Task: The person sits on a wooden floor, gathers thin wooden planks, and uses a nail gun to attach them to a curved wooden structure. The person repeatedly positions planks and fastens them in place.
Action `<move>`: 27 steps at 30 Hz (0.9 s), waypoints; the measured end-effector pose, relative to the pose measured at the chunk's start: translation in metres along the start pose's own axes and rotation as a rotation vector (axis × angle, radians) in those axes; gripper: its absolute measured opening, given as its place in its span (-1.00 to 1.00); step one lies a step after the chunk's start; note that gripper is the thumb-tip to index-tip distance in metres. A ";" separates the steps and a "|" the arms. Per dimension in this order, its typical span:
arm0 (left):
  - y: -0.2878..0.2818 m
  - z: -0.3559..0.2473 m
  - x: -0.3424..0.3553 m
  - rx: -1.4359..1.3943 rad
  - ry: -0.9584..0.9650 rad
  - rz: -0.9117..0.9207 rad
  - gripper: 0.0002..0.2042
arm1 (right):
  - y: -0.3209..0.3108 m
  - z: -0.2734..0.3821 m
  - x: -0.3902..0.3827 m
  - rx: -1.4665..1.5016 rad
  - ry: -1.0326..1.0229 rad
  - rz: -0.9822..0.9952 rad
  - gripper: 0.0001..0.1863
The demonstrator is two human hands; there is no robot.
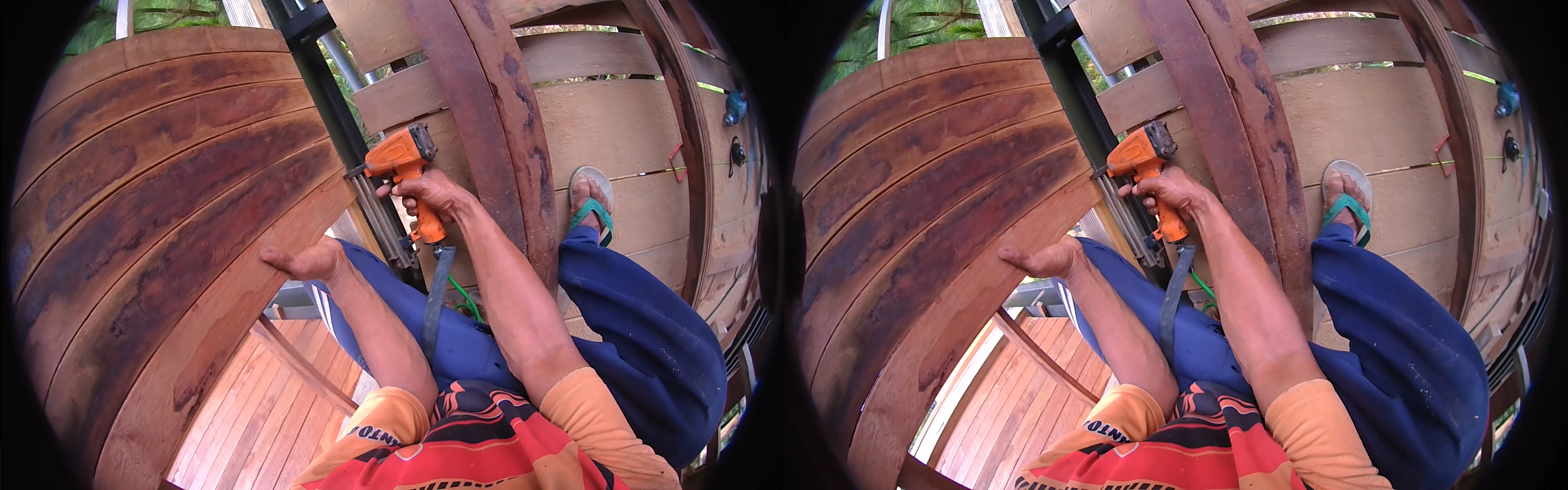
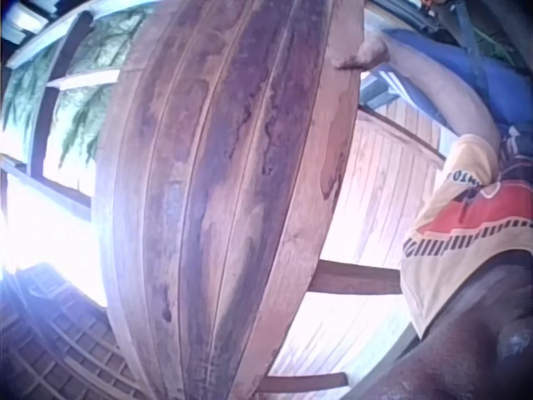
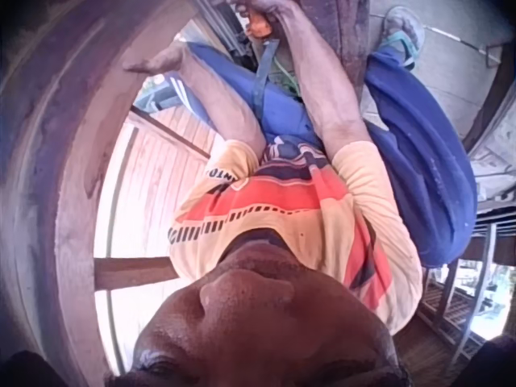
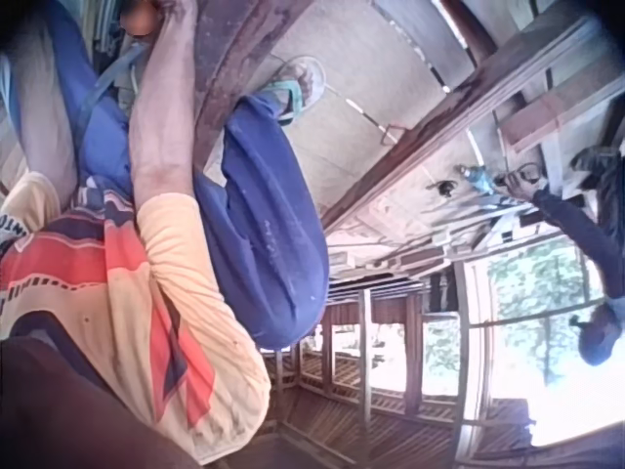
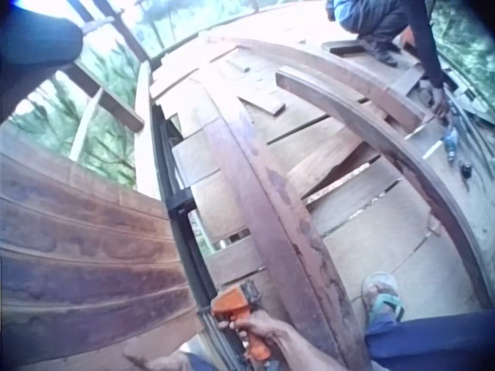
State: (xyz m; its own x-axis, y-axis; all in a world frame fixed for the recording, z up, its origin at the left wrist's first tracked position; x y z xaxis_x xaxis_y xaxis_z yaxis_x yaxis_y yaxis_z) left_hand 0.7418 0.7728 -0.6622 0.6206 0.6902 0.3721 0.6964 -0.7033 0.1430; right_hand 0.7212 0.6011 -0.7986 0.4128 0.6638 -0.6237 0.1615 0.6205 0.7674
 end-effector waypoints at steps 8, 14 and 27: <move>-0.010 0.006 -0.005 -0.051 -0.040 -0.132 -0.36 | 0.014 0.019 -0.005 -0.214 -0.019 -0.039 -0.52; -0.044 0.035 -0.007 0.021 0.094 -0.224 -0.45 | 0.050 0.091 -0.036 -0.402 -0.144 0.008 -0.53; -0.033 -0.015 -0.016 0.216 -0.137 -0.467 -0.40 | 0.144 0.122 -0.068 -0.591 -0.292 0.389 -0.65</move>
State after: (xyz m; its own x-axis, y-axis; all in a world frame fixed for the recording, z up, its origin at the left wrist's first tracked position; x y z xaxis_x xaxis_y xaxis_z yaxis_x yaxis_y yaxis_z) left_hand 0.7036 0.7823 -0.6593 0.2579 0.9475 0.1891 0.9593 -0.2745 0.0672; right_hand 0.8253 0.5943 -0.6273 0.5750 0.7941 -0.1970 -0.5169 0.5392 0.6649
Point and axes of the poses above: each hand's wrist, its own x-axis towards the middle knuckle, its own y-axis out of the palm, z = x × y, the point moved 4 cm from there along x, towards the middle knuckle, and after that the axes turned 8 degrees about y, right-handed, at the moved point
